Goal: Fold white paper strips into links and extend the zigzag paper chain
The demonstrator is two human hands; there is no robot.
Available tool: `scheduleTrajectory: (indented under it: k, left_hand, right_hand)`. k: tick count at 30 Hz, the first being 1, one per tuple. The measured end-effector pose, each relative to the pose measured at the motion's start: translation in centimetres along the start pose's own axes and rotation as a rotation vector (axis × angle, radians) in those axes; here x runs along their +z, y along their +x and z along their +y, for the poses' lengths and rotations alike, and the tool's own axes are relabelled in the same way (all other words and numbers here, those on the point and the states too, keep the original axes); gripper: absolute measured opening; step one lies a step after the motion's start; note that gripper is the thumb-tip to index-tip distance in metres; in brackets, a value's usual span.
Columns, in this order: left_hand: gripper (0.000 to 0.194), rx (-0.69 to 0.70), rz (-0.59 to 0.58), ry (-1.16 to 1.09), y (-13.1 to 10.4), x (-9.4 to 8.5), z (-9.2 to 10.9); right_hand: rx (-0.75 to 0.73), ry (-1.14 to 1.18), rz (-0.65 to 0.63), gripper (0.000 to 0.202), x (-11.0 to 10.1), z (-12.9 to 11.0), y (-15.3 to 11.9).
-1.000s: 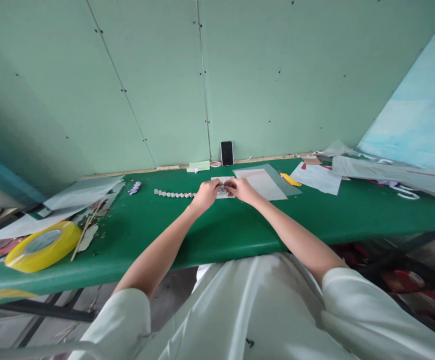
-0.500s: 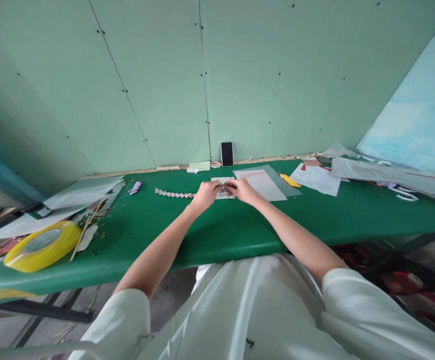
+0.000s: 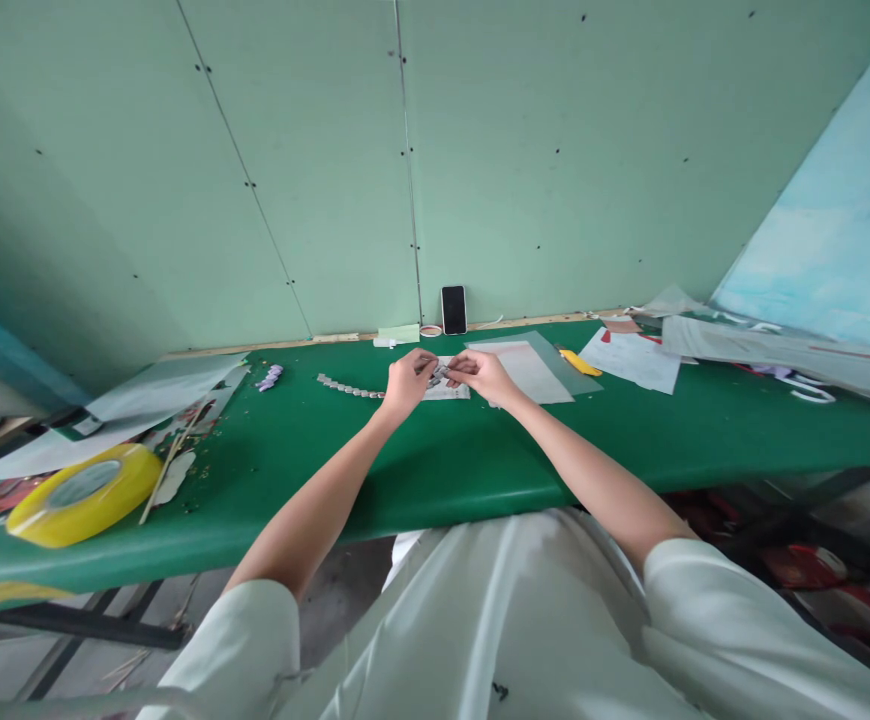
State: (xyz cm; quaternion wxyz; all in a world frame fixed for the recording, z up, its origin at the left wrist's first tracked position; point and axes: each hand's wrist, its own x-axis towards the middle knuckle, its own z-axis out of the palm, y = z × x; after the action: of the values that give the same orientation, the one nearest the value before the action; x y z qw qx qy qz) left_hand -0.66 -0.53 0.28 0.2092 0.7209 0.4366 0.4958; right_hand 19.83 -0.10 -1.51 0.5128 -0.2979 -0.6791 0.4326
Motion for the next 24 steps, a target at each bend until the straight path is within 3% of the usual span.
scheduleTrajectory:
  k: [4, 11, 19, 24]
  left_hand:
    - [0.018, -0.020, 0.019, -0.069, -0.25, 0.22, 0.32]
    - [0.027, 0.034, -0.058, -0.234, -0.33, 0.54, 0.54]
    - [0.027, 0.122, -0.068, -0.174, -0.19, 0.78, -0.15]
    - [0.026, 0.205, -0.043, -0.061, -0.55, 0.63, 0.13]
  right_hand:
    - [-0.020, 0.031, 0.034, 0.048, 0.37, 0.25, 0.23]
    - [-0.104, 0.037, 0.103, 0.051, 0.46, 0.10, 0.07]
    - [-0.172, -0.071, 0.083, 0.043, -0.11, 0.13, -0.16]
    - [-0.098, -0.043, 0.102, 0.047, -0.12, 0.17, 0.17]
